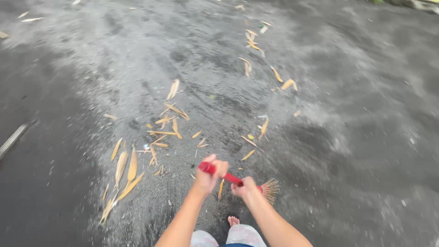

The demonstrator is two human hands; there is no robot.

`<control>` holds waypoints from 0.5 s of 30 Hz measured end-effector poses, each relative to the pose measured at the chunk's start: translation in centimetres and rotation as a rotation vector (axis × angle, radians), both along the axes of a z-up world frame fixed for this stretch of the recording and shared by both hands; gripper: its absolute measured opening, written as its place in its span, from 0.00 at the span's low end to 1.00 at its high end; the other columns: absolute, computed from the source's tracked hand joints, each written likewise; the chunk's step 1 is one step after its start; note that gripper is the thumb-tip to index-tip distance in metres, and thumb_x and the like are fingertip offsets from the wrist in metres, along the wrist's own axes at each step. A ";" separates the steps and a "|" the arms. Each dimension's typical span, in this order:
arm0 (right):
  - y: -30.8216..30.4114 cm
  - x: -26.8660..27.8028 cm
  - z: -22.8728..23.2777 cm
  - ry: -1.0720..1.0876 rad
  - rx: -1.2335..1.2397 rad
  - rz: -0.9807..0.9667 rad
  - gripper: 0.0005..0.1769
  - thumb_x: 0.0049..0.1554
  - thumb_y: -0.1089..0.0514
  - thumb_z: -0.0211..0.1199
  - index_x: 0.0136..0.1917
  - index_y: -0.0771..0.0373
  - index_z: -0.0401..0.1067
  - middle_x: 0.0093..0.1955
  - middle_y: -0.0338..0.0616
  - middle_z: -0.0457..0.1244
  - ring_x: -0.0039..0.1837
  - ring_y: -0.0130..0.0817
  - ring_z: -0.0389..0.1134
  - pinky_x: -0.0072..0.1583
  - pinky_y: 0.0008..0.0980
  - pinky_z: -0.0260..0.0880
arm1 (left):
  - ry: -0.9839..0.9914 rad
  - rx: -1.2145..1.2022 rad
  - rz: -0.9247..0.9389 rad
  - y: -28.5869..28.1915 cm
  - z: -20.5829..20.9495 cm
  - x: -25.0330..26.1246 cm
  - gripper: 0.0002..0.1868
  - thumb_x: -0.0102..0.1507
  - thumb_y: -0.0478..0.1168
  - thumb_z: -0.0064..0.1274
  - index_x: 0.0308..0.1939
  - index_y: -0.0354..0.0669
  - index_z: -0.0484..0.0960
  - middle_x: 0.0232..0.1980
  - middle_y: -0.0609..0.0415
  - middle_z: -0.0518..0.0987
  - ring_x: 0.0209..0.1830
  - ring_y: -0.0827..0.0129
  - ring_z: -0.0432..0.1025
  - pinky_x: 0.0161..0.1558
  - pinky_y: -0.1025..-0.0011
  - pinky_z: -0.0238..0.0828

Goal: Sweeping dry leaves and debris from an outdoor paved surface using a broom.

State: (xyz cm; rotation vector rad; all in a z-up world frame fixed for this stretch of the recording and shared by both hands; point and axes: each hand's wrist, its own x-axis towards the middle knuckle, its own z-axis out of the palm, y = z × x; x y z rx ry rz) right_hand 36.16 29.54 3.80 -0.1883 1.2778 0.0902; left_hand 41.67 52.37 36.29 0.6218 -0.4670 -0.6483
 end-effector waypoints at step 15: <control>16.5 11.5 12.6 -0.745 0.481 -0.009 0.17 0.69 0.55 0.45 0.59 0.73 0.62 0.47 0.49 0.64 0.46 0.38 0.67 0.52 0.45 0.68 | -0.783 0.690 -0.487 6.0 9.9 0.0 0.26 0.67 0.48 0.30 0.17 0.38 0.66 0.20 0.51 0.67 0.25 0.62 0.64 0.36 0.66 0.63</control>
